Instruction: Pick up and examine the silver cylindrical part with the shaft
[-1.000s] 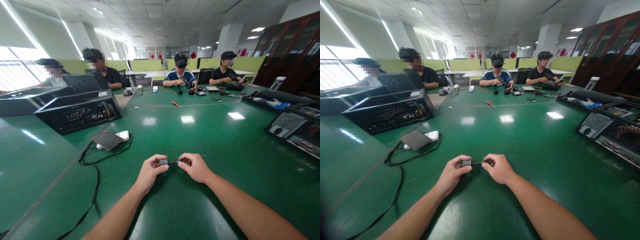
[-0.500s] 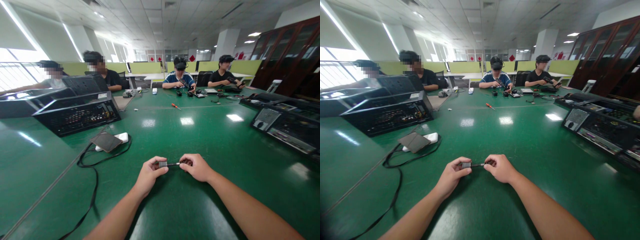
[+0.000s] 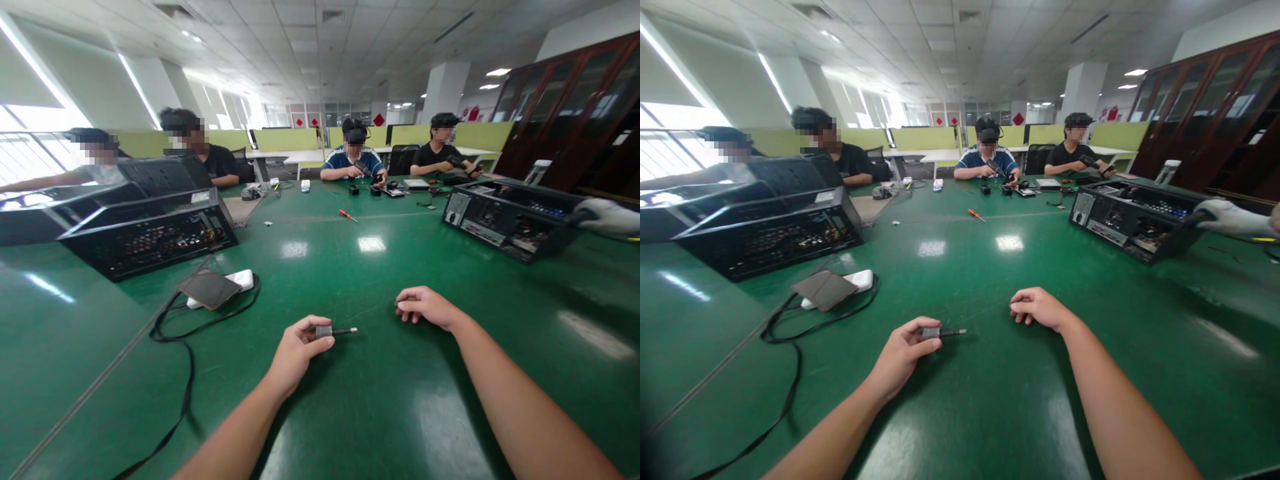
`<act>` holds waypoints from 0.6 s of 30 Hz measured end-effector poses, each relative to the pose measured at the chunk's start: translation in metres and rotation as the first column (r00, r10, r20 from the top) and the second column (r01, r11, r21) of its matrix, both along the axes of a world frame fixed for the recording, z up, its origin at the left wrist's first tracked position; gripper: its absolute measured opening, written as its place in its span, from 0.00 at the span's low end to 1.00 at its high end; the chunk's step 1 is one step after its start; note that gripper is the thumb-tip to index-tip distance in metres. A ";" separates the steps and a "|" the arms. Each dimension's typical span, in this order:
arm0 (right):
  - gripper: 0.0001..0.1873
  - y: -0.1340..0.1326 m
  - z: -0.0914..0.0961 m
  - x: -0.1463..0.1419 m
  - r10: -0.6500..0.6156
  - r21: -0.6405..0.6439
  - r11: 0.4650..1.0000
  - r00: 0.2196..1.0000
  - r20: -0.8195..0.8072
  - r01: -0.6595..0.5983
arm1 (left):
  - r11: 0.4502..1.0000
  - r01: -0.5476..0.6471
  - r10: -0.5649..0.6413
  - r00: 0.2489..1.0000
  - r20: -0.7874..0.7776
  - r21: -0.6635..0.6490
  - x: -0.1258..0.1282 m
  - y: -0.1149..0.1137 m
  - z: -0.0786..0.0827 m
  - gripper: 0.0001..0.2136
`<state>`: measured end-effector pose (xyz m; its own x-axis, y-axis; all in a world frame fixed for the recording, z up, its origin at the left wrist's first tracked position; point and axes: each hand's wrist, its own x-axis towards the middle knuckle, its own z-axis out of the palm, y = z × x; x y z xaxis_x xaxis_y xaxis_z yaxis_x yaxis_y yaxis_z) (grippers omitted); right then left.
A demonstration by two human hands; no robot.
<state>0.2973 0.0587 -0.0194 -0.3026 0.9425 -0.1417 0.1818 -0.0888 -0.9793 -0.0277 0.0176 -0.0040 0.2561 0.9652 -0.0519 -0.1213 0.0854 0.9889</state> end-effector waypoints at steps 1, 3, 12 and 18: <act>0.15 0.001 -0.001 0.010 -0.031 -0.027 0.999 0.999 -0.041 0.030 | 1.000 0.009 -0.009 1.000 -0.007 0.001 0.000 0.000 0.000 0.17; 0.15 0.001 -0.001 0.023 -0.086 -0.071 0.995 0.985 -0.149 0.076 | 1.000 0.029 -0.029 0.999 -0.026 0.009 -0.001 0.000 0.000 0.16; 0.18 -0.006 0.000 -0.003 -0.107 -0.131 0.988 0.968 -0.227 0.079 | 0.991 0.135 -0.131 0.979 -0.155 0.016 0.010 -0.026 0.019 0.15; 0.22 -0.026 0.007 -0.062 0.065 -0.157 0.979 0.934 -0.352 -0.128 | 0.992 0.034 -0.045 0.995 -0.087 -0.118 -0.072 -0.086 0.037 0.18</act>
